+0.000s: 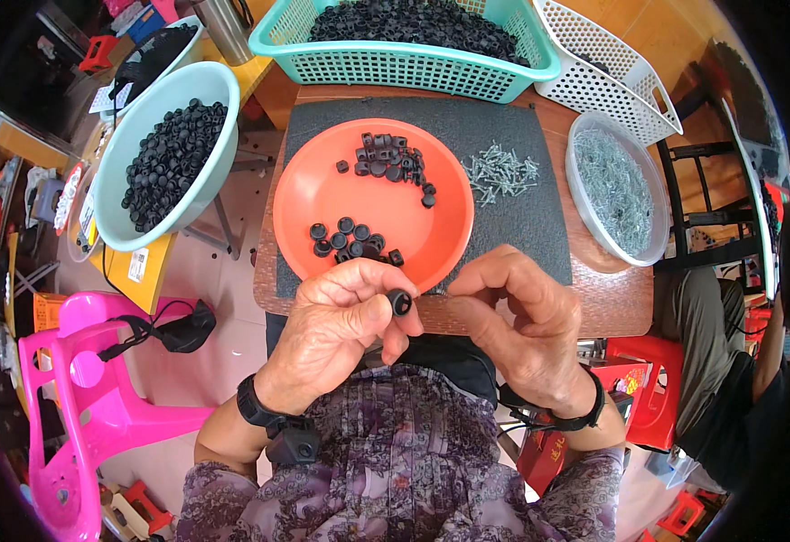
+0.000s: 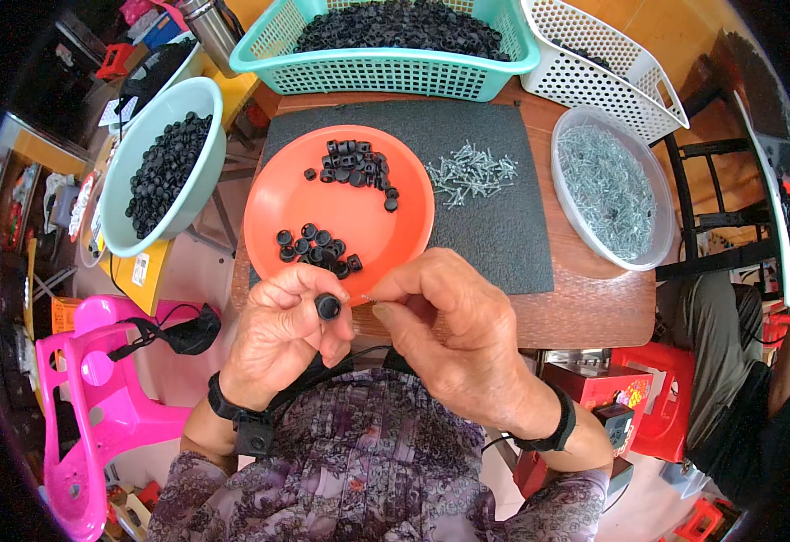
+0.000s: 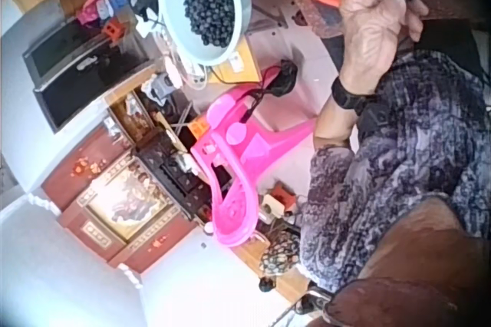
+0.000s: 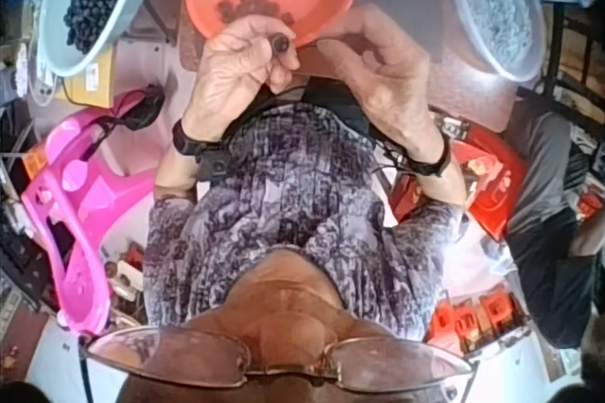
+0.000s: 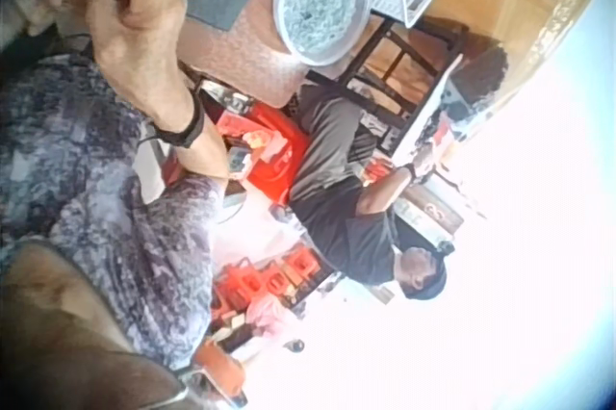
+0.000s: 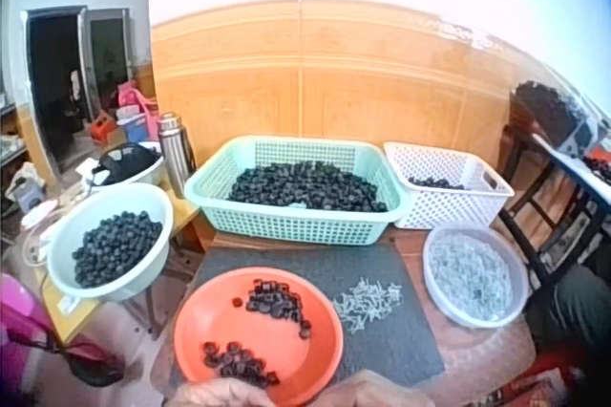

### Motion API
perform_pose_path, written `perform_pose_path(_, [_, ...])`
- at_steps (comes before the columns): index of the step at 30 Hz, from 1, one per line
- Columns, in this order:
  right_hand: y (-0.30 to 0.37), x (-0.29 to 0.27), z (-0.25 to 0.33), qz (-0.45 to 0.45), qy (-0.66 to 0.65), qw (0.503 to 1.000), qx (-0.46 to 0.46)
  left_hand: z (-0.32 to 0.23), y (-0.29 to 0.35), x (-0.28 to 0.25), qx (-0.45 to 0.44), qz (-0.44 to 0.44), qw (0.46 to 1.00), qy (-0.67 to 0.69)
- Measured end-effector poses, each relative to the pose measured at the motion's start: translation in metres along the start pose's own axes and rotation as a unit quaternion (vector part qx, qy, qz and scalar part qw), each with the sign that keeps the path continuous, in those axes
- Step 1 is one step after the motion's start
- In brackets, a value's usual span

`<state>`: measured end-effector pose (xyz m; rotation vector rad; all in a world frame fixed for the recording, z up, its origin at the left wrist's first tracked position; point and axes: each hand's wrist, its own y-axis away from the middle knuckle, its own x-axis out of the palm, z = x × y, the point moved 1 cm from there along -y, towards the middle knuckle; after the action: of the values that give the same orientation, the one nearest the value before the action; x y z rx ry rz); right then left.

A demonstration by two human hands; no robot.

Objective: Assembling small black plastic components by manually inserting metal pins.

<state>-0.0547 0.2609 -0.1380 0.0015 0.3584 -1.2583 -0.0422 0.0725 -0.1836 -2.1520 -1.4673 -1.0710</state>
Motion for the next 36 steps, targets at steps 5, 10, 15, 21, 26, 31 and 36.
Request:
perform_pose_path(5, [0.003, -0.002, -0.009, -0.044, 0.038, 0.998, -0.015, -0.020, -0.002, 0.001, 0.063, -0.048, 0.981, -0.180])
perform_pose_path(10, [0.010, -0.007, -0.022, -0.075, -0.010, 0.997, 0.031, -0.044, -0.031, -0.005, 0.123, -0.077, 0.906, -0.398])
perform_pose_path(15, [0.017, -0.008, -0.032, -0.075, -0.028, 0.993, 0.085, -0.044, -0.055, -0.005, 0.111, -0.026, 0.746, -0.656])
perform_pose_path(21, [0.019, -0.013, -0.043, -0.080, -0.038, 0.992, 0.094, -0.053, -0.070, -0.005, 0.123, -0.023, 0.662, -0.739])
perform_pose_path(26, [0.019, -0.016, -0.047, -0.087, -0.053, 0.990, 0.093, -0.074, -0.083, -0.012, 0.156, -0.039, 0.620, -0.768])
perform_pose_path(31, [0.020, -0.016, -0.047, -0.109, -0.068, 0.988, 0.089, -0.088, -0.092, -0.018, 0.178, -0.049, 0.604, -0.776])
perform_pose_path(36, [0.021, -0.016, -0.048, -0.108, -0.065, 0.988, 0.086, -0.094, -0.092, -0.027, 0.164, -0.062, 0.585, -0.792])
